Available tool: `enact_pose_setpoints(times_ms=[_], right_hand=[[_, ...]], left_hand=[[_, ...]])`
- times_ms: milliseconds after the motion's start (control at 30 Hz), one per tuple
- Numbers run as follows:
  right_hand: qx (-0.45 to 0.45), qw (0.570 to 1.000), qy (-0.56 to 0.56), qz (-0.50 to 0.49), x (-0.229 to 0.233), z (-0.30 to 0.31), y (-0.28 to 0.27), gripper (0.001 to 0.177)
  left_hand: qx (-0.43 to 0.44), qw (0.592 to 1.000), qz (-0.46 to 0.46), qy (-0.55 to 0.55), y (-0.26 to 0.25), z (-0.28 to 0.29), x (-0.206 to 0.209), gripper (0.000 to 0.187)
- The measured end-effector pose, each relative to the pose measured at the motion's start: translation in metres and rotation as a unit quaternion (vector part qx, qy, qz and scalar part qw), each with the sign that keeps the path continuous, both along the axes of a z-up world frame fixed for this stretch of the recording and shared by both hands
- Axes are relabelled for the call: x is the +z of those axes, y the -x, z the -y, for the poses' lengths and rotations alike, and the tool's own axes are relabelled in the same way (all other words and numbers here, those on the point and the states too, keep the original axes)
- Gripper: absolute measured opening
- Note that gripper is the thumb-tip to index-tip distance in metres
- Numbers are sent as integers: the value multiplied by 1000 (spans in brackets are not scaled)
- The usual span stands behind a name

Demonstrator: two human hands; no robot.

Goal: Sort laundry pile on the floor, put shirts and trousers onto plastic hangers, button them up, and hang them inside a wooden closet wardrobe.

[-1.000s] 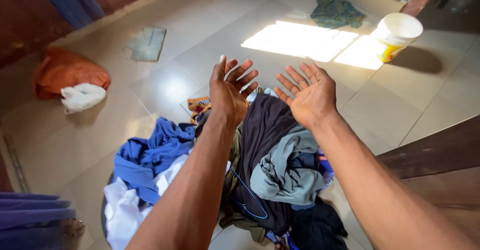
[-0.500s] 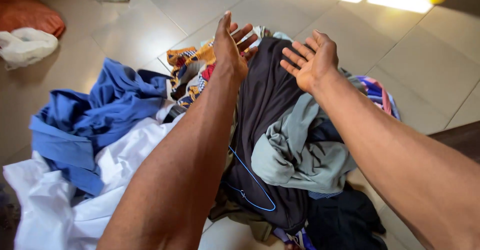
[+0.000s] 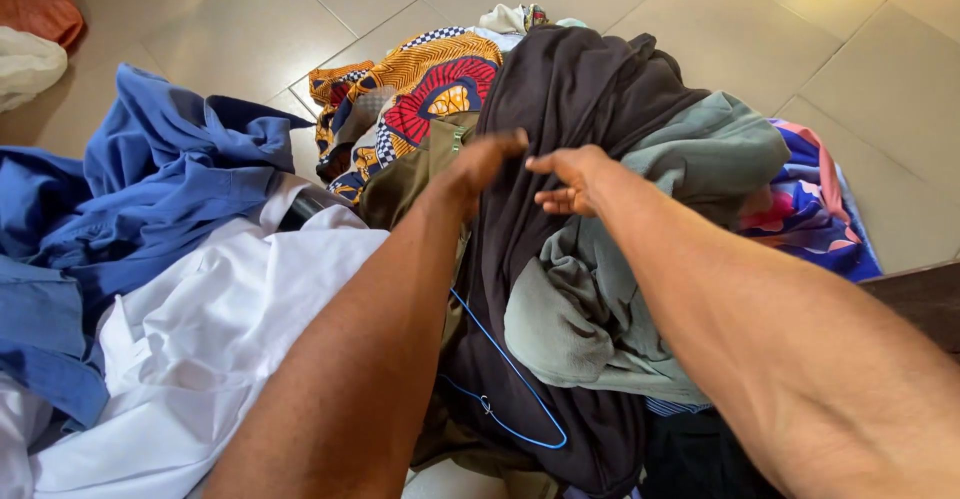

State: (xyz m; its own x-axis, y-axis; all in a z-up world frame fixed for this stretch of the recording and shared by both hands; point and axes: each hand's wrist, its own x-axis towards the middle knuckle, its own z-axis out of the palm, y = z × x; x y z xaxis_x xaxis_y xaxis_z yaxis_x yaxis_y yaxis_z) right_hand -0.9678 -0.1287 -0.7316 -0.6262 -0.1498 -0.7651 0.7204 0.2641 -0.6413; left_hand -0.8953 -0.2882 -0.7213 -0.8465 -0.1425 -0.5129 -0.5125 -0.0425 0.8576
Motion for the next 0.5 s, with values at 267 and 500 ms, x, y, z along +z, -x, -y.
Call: enact_pose_setpoints(times_ms=[267,500], right_hand=[[-45,992,-26,-119,20,-2,-29,20],[-139,957,198,-158,208,15,-74,14]], left_hand=[[-58,982,50,174,-42,-15,-94,91],[-13,986,-107,123,-45,-7,72,96]])
